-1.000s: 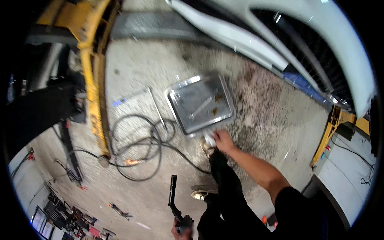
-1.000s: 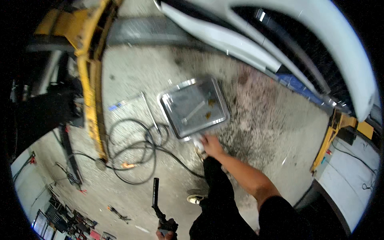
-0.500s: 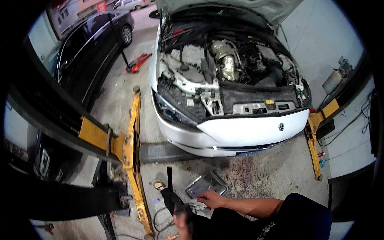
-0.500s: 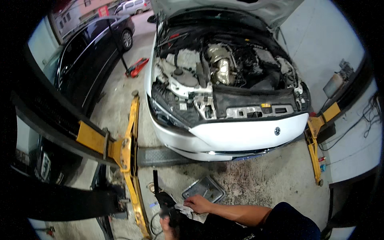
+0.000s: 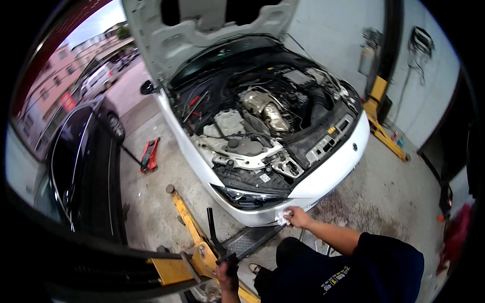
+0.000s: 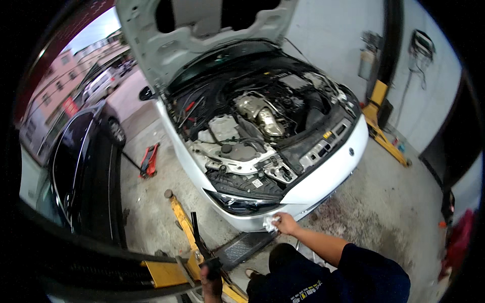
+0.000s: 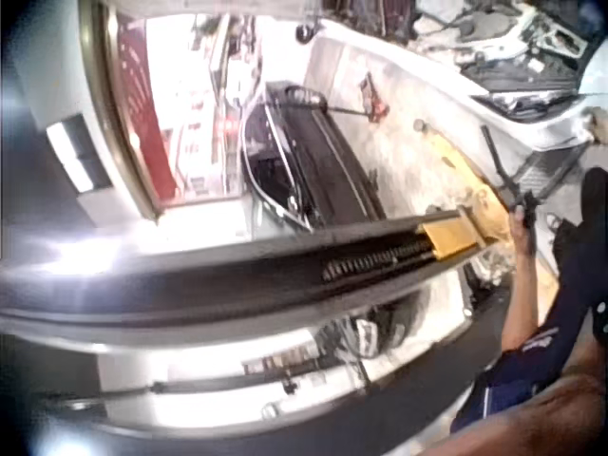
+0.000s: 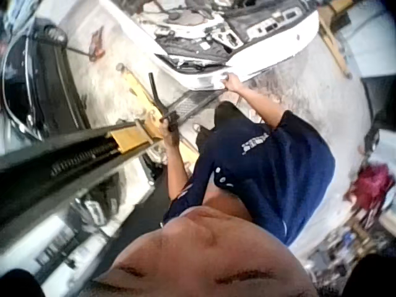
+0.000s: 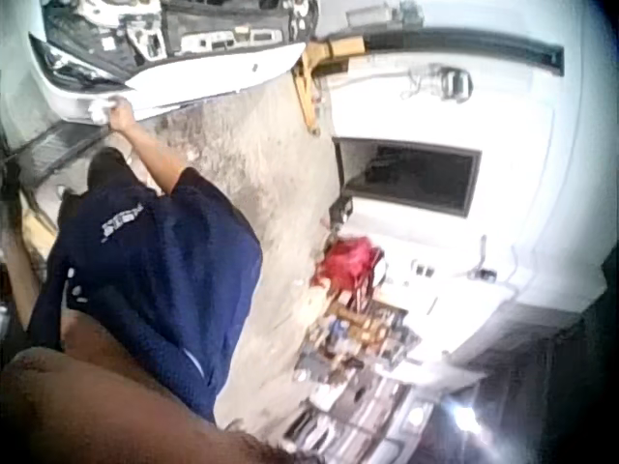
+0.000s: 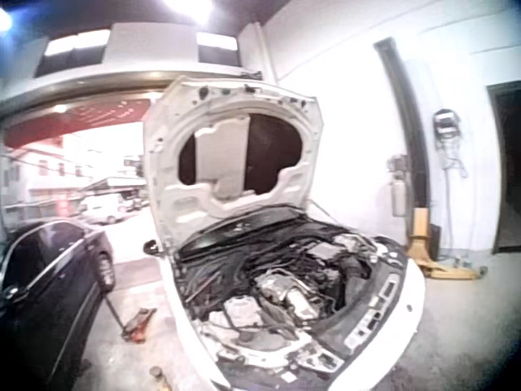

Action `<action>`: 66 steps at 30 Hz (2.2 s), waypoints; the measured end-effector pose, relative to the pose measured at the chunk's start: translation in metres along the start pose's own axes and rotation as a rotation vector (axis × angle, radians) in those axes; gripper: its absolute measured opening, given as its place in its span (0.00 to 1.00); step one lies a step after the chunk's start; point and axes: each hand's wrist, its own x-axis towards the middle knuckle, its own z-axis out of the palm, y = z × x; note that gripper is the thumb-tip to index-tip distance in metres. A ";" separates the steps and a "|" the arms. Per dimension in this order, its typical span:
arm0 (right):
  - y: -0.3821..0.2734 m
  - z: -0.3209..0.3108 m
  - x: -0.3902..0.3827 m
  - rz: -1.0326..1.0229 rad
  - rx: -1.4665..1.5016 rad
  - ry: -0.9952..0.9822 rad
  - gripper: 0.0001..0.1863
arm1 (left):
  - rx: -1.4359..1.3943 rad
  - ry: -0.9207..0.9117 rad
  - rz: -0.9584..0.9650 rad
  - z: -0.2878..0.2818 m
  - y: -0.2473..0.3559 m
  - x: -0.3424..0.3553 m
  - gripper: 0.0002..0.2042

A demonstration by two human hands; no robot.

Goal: The person uses a wrench to loosen components in the engine bay of a car, handles a small electronic part, applies a liquid from a bottle to it, and then reinstalls the part and tightens a screw with a screwdriver.

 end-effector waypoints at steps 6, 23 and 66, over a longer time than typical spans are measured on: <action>-0.040 -0.016 0.055 0.296 0.078 0.272 0.10 | -0.211 -0.276 -0.272 -0.012 0.075 0.133 0.35; 0.035 -0.133 0.261 0.660 -0.198 0.909 0.21 | 0.068 -0.501 -0.559 0.068 0.162 0.396 0.35; -0.229 -0.298 0.755 0.306 -0.783 0.486 0.15 | 0.247 -1.994 0.445 0.473 -0.003 0.855 0.21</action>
